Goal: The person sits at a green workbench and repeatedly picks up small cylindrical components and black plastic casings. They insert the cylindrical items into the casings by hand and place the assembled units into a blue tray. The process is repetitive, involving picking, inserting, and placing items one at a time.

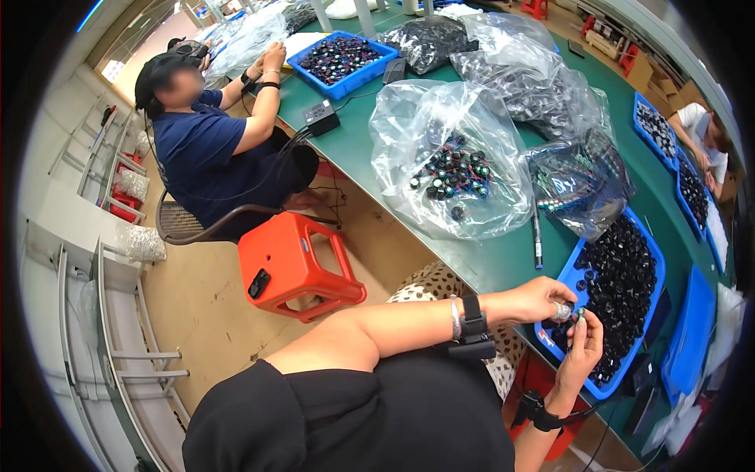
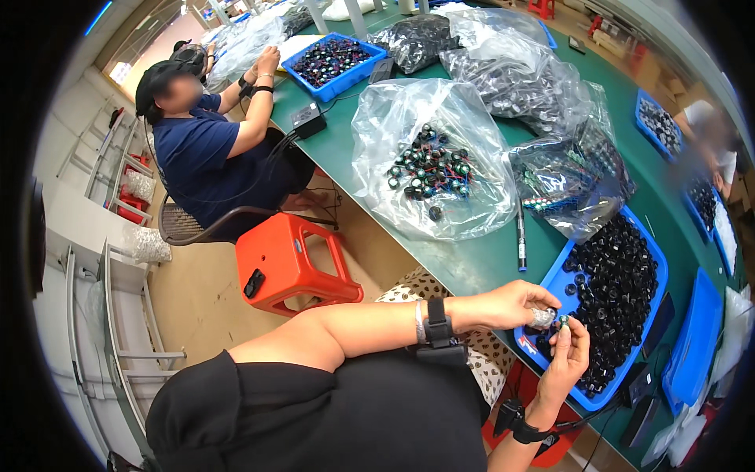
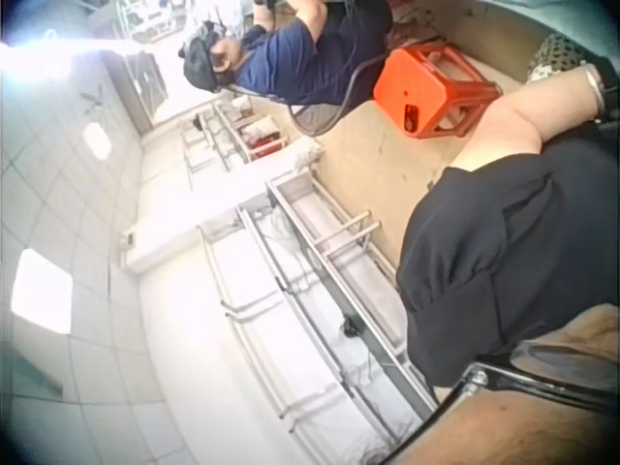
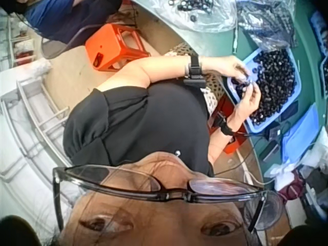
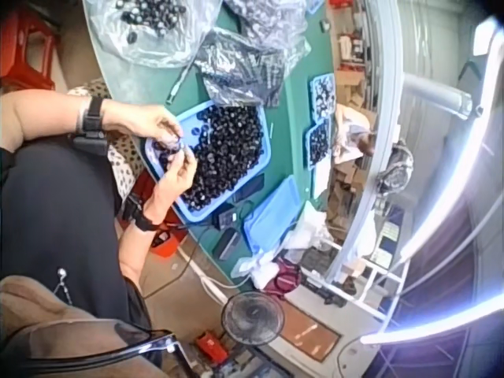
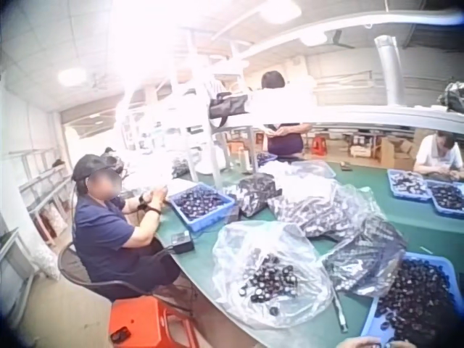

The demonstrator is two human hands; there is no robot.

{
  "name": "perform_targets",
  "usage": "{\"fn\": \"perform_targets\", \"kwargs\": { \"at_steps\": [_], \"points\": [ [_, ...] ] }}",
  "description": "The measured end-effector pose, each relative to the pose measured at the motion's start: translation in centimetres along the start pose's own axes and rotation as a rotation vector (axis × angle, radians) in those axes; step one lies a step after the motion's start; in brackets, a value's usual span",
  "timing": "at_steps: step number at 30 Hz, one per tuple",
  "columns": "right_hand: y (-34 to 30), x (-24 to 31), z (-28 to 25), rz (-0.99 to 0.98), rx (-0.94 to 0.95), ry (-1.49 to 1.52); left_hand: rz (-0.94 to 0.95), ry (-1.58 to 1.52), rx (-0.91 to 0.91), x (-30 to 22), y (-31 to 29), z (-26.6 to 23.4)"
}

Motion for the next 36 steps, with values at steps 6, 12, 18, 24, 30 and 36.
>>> {"fn": "perform_targets", "kwargs": {
  "at_steps": [6, 12, 18, 24, 30, 36],
  "points": [
    [-0.1, 0.8, 0.1, 0.087, 0.026, -0.027, -0.058, -0.029, -0.054, -2.2, -1.9, -1.1],
    [0.1, 0.7, 0.3, 0.075, 0.097, 0.075, -0.152, -0.024, -0.054, -2.8, -2.9, -0.8],
    [-0.1, 1.0, 0.3, 0.065, 0.124, -0.002, -0.168, 0.019, -0.01, -3.5, -3.2, -0.5],
    [0.1, 0.9, 0.3, 0.063, 0.153, -0.056, -0.146, 0.107, 0.041, -3.7, -3.3, -0.5],
    [0.3, 0.7, 0.0, 0.226, 0.165, -0.039, -0.17, 0.103, 0.019, -2.9, -3.0, -0.7],
    [0.7, 1.0, -0.1, 0.271, 0.208, -0.069, -0.194, 0.07, 0.059, -3.1, -2.6, -1.1]
  ]
}}
Point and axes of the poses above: each hand's wrist, its own y-axis towards the middle knuckle, its own z-axis out of the palm, x = y × z, the point moved 1 cm from there along y, towards the middle knuckle, and after that the axes turned 6 degrees about -x, right-handed, at the moved point
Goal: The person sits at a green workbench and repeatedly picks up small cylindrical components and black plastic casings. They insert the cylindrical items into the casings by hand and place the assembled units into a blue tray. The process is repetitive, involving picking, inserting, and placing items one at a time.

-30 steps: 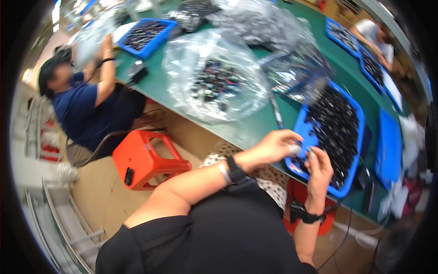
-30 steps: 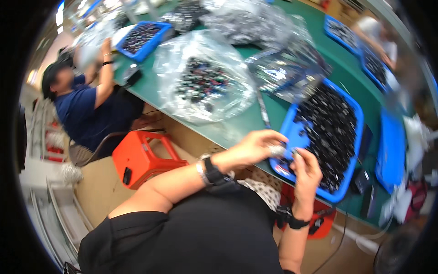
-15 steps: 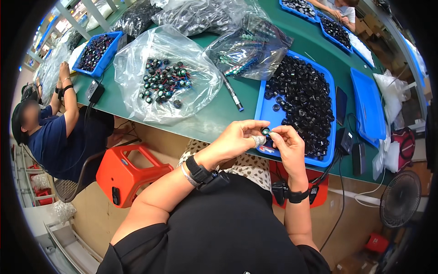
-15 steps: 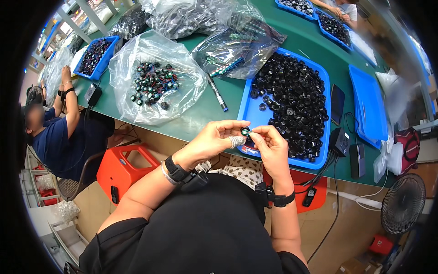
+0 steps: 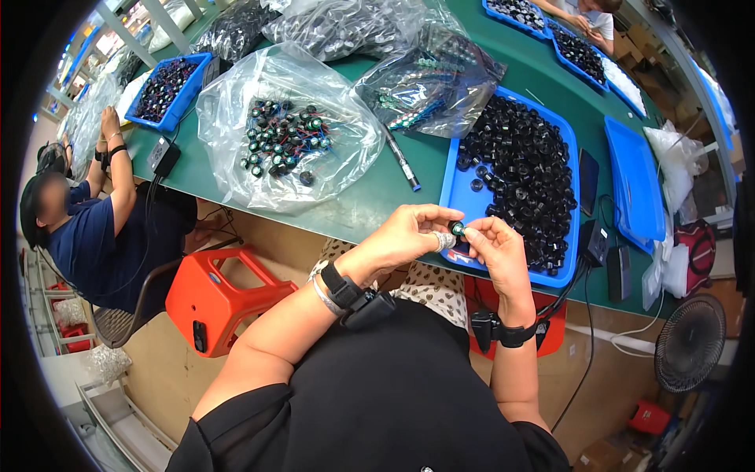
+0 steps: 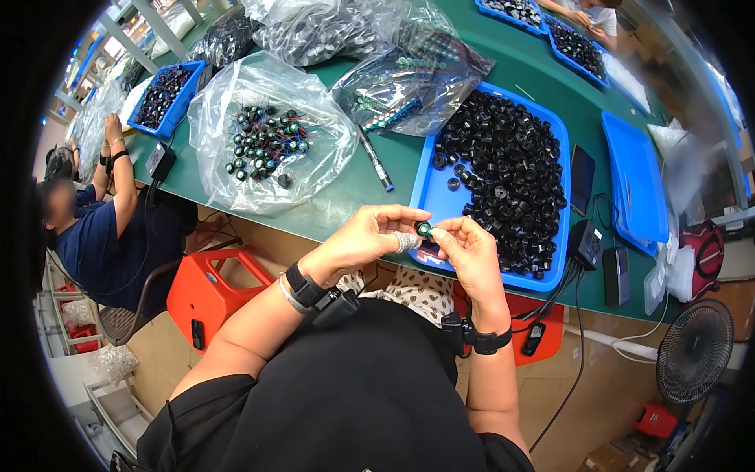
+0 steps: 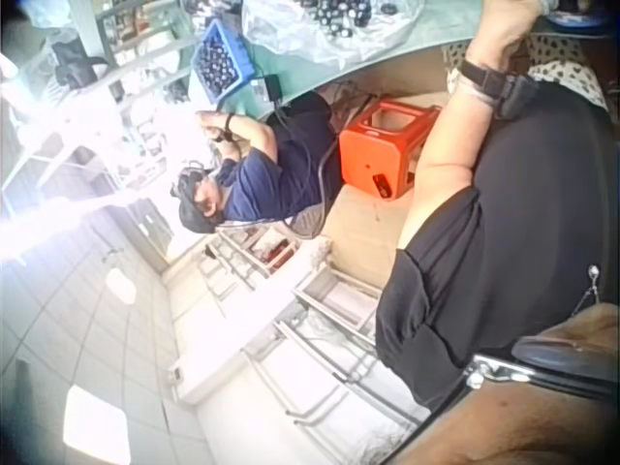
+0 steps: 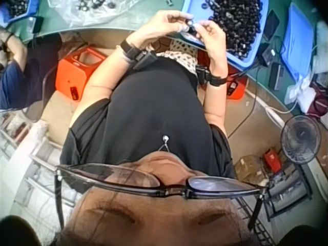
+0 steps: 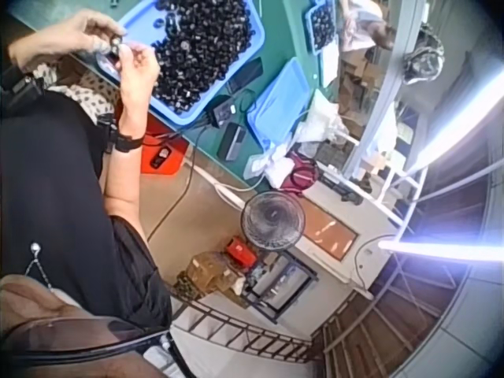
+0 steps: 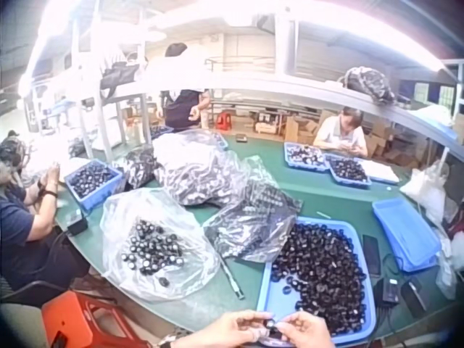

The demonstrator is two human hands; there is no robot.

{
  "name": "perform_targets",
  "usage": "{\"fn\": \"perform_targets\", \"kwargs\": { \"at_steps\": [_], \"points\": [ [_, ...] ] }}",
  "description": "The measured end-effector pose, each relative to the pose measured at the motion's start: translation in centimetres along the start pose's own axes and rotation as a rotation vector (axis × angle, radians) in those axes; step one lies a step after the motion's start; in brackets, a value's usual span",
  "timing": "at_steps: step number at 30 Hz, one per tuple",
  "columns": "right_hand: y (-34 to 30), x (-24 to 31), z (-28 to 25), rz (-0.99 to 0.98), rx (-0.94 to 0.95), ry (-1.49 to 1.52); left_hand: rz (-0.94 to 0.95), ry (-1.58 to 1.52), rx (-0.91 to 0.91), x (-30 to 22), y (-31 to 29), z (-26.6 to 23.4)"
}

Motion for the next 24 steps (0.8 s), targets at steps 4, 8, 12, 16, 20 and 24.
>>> {"fn": "perform_targets", "kwargs": {
  "at_steps": [4, 8, 12, 16, 20, 24],
  "points": [
    [0.0, -0.3, 0.5, -0.04, -0.023, -0.01, 0.007, -0.007, -0.054, 0.0, 0.2, 0.0],
    [-0.7, -0.1, 1.2, -0.11, -0.037, -0.06, 0.09, 0.012, -0.116, 1.7, 1.2, 0.4],
    [-2.0, 0.4, 1.0, -0.079, -0.047, -0.234, 0.52, 0.464, -0.231, 1.2, 0.5, 1.4],
    [-2.6, 0.8, 2.2, -0.1, -0.166, -0.236, 0.911, 0.637, -0.428, 1.9, 0.0, 2.8],
    [-2.4, 0.7, 3.1, -0.145, -0.204, -0.243, 0.78, 0.495, -0.544, 2.1, 0.9, 2.1],
    [-1.1, -1.0, 1.8, -0.199, -0.265, -0.188, 0.487, -0.019, -0.563, 2.9, 3.1, -0.6]
  ]
}}
Point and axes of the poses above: each hand's wrist, its own y-axis towards the middle knuckle, its own z-axis out of the palm, x = y × z, the point moved 1 cm from there along y, towards the middle knuckle, and after that the axes turned 6 degrees about -x, right-handed, at the moved point
